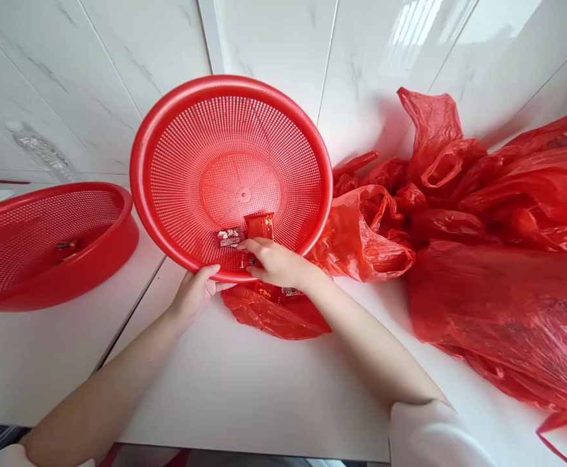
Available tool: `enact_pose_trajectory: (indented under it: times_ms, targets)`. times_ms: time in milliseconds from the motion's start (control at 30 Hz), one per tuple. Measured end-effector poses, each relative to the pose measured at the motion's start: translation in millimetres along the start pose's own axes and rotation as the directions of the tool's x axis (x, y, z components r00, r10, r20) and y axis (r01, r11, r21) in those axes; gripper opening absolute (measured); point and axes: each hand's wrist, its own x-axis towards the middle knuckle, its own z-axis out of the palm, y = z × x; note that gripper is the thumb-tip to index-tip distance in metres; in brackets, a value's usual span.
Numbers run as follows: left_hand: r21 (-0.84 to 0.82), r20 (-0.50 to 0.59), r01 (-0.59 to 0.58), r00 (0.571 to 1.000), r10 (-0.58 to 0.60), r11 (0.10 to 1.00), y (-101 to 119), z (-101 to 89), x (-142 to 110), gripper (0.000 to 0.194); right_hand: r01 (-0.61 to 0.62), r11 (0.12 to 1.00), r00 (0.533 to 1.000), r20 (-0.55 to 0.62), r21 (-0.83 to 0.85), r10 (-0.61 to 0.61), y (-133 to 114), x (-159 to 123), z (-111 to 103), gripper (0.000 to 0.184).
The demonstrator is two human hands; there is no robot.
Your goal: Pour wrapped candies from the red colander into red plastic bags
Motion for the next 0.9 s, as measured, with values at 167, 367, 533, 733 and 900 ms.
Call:
enact_pose_trajectory:
  times_ms: [167, 367, 533, 733, 900]
  targets:
    - [-0.016, -0.019, 0.029, 0.999, -0.029, 0.999, 1, -3.7, 3, 0.031, -0.238, 0.937, 0.943, -0.17, 0.255, 0.286, 22, 3, -9, 0.025]
    - [-0.024, -0.023, 0.034, 0.999, -0.034, 0.999, 4, -4.6, 3, 0.03, -0.271, 0.46, 0.864, 0.004, 0.846, 0.503, 31, 6, -15, 0.03]
    - [-0.014, -0.035, 0.012, 0.999, -0.012, 1.0, 4, -5.0, 4, 0.028, -0.258, 0.446, 0.839, -0.031, 0.857, 0.544, 26, 5, -19, 0.04]
    - [-0.006, -0.039, -0.004, 0.999, 0.004, 1.0, 6, -3.3, 3, 0.043, -0.289, 0.478, 0.822, -0.041, 0.829, 0.568, 26, 5, -20, 0.049]
    - [0.011, -0.035, -0.02, 0.999, 0.02, 1.0, 6, -3.0, 3, 0.044, -0.279, 0.608, 0.889, -0.039, 0.743, 0.456, 22, -1, -32, 0.042]
